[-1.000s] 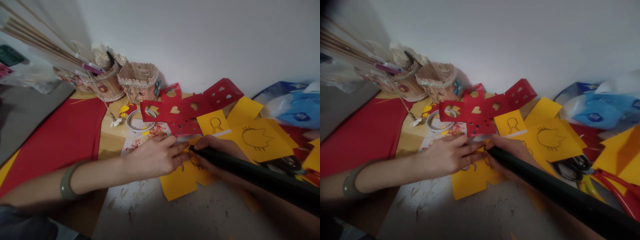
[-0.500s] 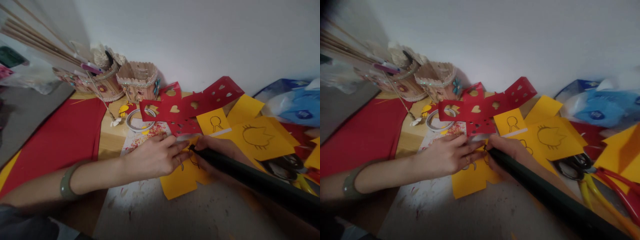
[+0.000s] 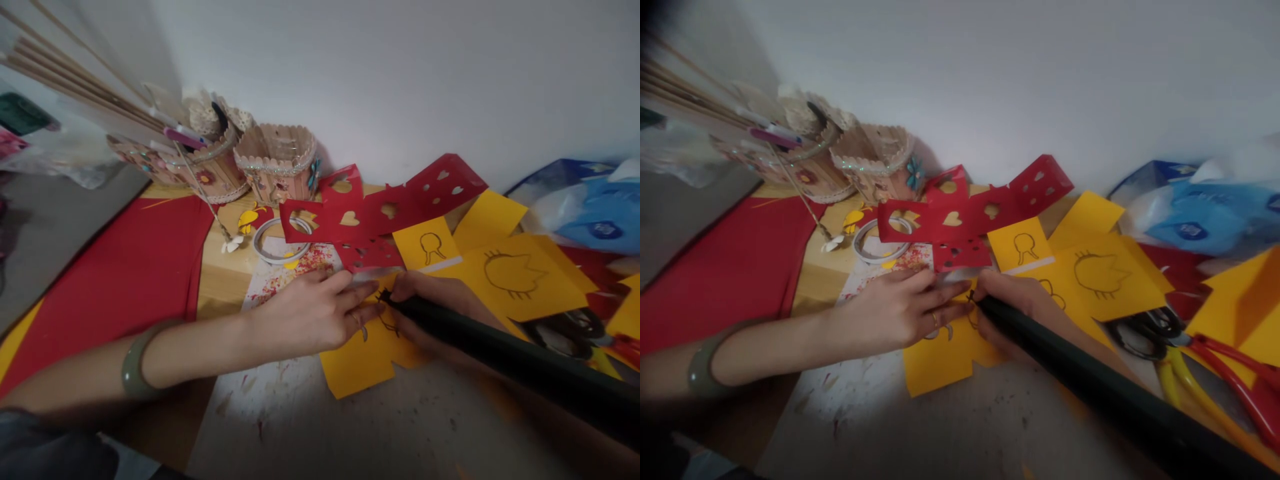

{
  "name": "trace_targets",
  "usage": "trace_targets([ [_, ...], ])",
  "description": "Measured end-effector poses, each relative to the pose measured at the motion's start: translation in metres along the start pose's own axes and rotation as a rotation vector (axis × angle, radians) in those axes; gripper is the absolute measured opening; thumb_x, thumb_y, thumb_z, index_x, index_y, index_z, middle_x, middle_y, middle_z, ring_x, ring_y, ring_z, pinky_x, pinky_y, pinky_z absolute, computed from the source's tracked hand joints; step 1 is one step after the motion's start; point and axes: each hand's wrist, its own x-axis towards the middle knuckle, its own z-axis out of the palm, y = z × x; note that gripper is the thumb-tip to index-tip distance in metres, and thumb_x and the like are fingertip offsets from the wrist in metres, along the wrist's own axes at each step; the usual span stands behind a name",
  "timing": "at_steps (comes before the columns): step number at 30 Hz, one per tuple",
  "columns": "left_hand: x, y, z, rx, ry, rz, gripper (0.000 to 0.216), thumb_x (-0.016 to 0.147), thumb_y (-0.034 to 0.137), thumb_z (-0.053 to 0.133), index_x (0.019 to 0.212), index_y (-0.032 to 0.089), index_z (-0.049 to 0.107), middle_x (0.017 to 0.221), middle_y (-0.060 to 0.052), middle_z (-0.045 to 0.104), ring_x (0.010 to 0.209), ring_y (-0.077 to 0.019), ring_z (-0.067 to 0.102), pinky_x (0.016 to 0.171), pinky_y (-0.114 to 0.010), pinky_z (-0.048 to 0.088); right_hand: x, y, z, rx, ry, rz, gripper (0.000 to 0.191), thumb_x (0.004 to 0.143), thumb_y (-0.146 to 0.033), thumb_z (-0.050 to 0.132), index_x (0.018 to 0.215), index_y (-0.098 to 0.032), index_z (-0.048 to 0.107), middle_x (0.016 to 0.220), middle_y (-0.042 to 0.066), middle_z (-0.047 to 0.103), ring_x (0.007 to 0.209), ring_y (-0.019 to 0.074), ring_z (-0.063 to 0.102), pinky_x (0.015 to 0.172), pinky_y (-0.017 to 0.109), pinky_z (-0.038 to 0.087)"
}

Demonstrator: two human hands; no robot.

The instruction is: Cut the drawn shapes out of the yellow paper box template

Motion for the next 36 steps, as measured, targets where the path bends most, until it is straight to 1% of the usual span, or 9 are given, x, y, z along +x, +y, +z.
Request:
trace_targets([
  [3,0.0,0.0,0.001,-0.018,-0.005,-0.003,0.028,0.093,0.026,0.056,0.12,0.023,0.063,0.128,-0.001,0.061,0.092,-0.0198,0.055,0.071,-0.031,0.047,-0.001,0.0,-0.003,0.016,0.009,0.054,0.016,0.075,-0.012,0.055,0.078,-0.024,0.047,0.062,-0.007,0.049,0.049,0.0087,0.043,0.044,0.021,0.036],
  [8,0.002,0.002,0.0,-0.085,0.026,-0.035,0.025,0.092,0.022,0.054,0.115,0.021,0.065,0.125,-0.002,0.062,0.092,-0.0198,0.056,0.074,-0.032,0.047,-0.001,-0.004,-0.016,-0.02,0.345,0.21,0.012,0.082,-0.029,0.063,0.085,-0.027,0.052,0.075,-0.004,0.056,0.063,0.0128,0.053,0.053,0.023,0.042],
  [10,0.005,0.006,-0.004,-0.148,0.019,-0.067,0.027,0.091,0.031,0.054,0.112,0.017,0.065,0.121,-0.006,0.064,0.093,-0.0218,0.058,0.077,-0.035,0.048,-0.001,-0.007,-0.023,-0.053,0.387,0.237,0.014,0.082,-0.034,0.064,0.086,-0.026,0.053,0.077,-0.002,0.058,0.067,0.0148,0.055,0.057,0.026,0.044],
  [14,0.007,0.019,-0.014,-0.178,-0.068,-0.135,0.071,0.083,0.068,0.05,0.117,0.007,0.061,0.123,-0.018,0.06,0.116,-0.0309,0.052,0.093,-0.043,0.045,-0.006,-0.015,-0.037,-0.068,0.429,0.285,0.018,0.081,-0.038,0.066,0.09,-0.027,0.055,0.089,0.0,0.061,0.081,0.0189,0.059,0.068,0.03,0.047],
  [17,0.003,0.024,-0.018,-0.143,-0.113,-0.124,0.069,0.083,0.063,0.054,0.121,0.006,0.058,0.125,-0.019,0.059,0.119,-0.0325,0.051,0.096,-0.044,0.043,-0.015,-0.026,-0.047,-0.069,0.495,0.319,0.022,0.077,-0.042,0.069,0.089,-0.028,0.055,0.088,0.0,0.062,0.081,0.0191,0.059,0.067,0.03,0.047],
  [23,-0.019,0.003,-0.015,-0.11,-0.035,0.135,0.026,0.091,0.021,0.055,0.114,0.015,0.063,0.125,-0.006,0.062,0.109,-0.0208,0.06,0.091,-0.034,0.045,-0.041,-0.059,-0.059,-0.15,0.412,0.343,0.023,0.072,-0.044,0.071,0.082,-0.028,0.058,0.077,-0.001,0.061,0.067,0.0177,0.056,0.054,0.028,0.043],
  [26,-0.026,-0.012,-0.013,-0.132,-0.016,0.165,0.02,0.093,0.021,0.055,0.11,0.023,0.065,0.125,0.0,0.063,0.118,-0.019,0.055,0.097,-0.035,0.042,-0.048,-0.069,-0.053,-0.155,0.352,0.327,0.022,0.074,-0.045,0.07,0.081,-0.028,0.058,0.077,-0.001,0.06,0.067,0.0172,0.056,0.053,0.027,0.043],
  [30,-0.024,-0.019,-0.013,-0.13,0.036,0.164,0.016,0.094,0.019,0.055,0.102,0.022,0.068,0.121,-0.001,0.065,0.123,-0.0211,0.052,0.107,-0.047,0.031,-0.042,-0.066,-0.03,-0.131,0.226,0.303,0.015,0.081,-0.039,0.064,0.085,-0.027,0.057,0.074,-0.002,0.057,0.064,0.0145,0.053,0.052,0.025,0.042],
  [36,-0.011,0.008,-0.015,-0.163,0.129,0.08,0.022,0.095,0.017,0.046,0.105,0.015,0.065,0.114,-0.004,0.068,0.105,-0.0187,0.062,0.089,-0.033,0.046,-0.022,-0.044,-0.004,0.033,0.121,0.265,0.012,0.085,-0.034,0.059,0.085,-0.024,0.054,0.079,-0.001,0.057,0.072,0.0158,0.054,0.061,0.027,0.045],
])
